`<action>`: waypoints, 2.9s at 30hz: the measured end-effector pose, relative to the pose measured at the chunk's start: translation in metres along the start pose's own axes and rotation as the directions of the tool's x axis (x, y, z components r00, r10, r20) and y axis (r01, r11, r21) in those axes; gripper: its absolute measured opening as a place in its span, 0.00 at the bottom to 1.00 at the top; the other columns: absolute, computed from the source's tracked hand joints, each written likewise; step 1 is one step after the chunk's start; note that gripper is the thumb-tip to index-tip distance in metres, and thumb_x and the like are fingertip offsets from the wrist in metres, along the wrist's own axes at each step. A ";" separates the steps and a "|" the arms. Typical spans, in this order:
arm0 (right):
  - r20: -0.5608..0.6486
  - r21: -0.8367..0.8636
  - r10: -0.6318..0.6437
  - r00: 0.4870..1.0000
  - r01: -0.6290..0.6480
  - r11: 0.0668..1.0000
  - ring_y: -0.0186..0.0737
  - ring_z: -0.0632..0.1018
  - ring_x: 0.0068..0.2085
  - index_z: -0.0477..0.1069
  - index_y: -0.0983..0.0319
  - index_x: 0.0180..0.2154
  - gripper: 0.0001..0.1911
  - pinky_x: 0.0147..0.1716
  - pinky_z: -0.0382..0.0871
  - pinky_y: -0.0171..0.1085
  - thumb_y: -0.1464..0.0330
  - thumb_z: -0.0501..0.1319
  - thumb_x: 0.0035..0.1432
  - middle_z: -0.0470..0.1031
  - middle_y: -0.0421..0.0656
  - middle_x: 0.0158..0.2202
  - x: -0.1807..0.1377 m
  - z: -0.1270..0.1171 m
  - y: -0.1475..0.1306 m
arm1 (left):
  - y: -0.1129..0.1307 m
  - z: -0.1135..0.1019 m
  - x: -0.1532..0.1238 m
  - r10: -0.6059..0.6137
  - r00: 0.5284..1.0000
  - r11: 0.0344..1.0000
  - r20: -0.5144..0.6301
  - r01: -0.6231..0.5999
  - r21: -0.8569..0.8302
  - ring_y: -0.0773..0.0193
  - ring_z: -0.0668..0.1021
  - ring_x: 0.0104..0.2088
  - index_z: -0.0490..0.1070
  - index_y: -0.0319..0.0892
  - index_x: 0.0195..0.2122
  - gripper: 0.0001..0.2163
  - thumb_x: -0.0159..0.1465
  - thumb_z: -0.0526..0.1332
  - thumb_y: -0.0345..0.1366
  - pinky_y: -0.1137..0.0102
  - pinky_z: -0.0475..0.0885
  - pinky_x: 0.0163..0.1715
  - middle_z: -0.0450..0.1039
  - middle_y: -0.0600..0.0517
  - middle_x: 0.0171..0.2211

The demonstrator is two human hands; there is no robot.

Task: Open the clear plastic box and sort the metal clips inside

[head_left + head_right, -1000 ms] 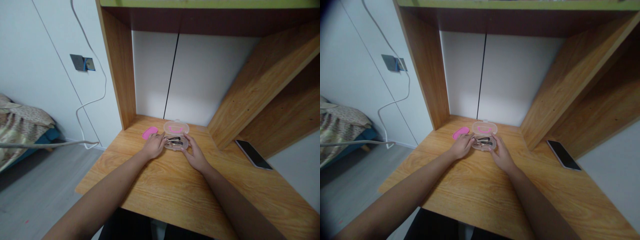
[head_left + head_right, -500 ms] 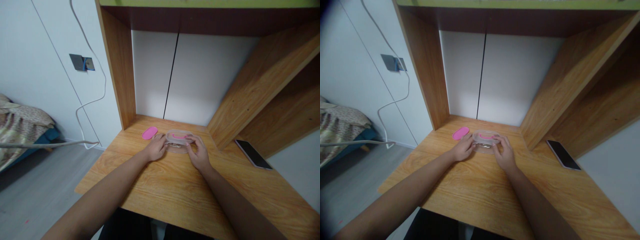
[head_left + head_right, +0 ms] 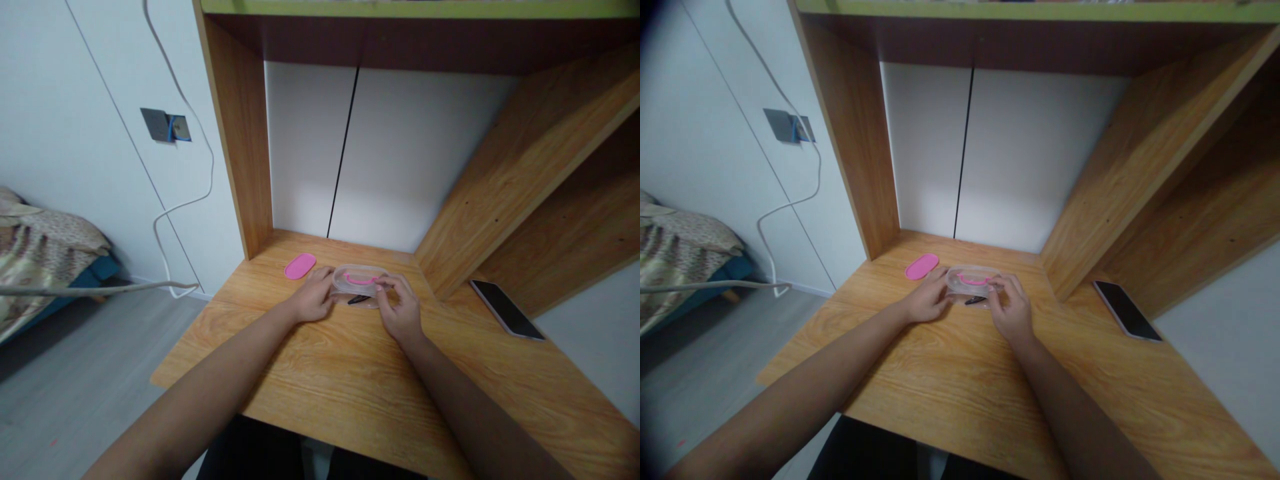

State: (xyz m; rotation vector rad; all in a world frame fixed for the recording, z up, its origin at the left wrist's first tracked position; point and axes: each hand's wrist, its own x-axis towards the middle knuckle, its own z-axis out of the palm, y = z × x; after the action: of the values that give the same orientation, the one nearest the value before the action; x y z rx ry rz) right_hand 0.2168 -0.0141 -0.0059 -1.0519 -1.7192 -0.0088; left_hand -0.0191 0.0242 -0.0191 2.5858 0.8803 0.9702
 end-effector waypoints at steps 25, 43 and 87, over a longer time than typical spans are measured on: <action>-0.035 -0.032 -0.080 0.996 0.079 0.996 0.48 0.78 0.44 0.73 0.56 0.39 0.07 0.47 0.74 0.49 0.71 0.59 0.60 0.76 0.45 0.41 -0.003 0.000 0.002 | 0.005 -0.005 0.001 -0.041 0.995 0.997 -0.089 0.047 0.062 0.51 0.65 0.59 0.58 0.46 0.65 0.30 0.60 0.55 0.26 0.56 0.60 0.59 0.62 0.42 0.58; 0.102 0.036 -0.055 0.993 0.051 0.998 0.51 0.69 0.61 0.64 0.54 0.61 0.25 0.59 0.68 0.54 0.66 0.61 0.63 0.68 0.48 0.60 -0.001 0.002 0.005 | -0.010 0.005 0.003 -0.179 0.923 0.978 -0.341 0.129 -0.164 0.54 0.73 0.56 0.50 0.43 0.68 0.27 0.70 0.55 0.36 0.55 0.71 0.57 0.62 0.38 0.63; 0.229 -0.017 0.138 0.964 -0.138 0.990 0.51 0.68 0.62 0.66 0.53 0.61 0.24 0.54 0.74 0.52 0.61 0.60 0.64 0.65 0.49 0.61 -0.005 0.010 0.032 | -0.009 0.003 0.001 -0.265 0.946 0.949 -0.185 0.290 0.122 0.52 0.76 0.51 0.60 0.41 0.64 0.26 0.66 0.60 0.39 0.57 0.70 0.52 0.73 0.42 0.55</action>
State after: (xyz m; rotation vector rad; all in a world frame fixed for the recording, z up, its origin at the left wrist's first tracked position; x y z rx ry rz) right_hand 0.2297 0.0069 -0.0286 -1.2090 -1.8472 0.2084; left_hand -0.0205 0.0318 -0.0243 2.4288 1.3676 1.0843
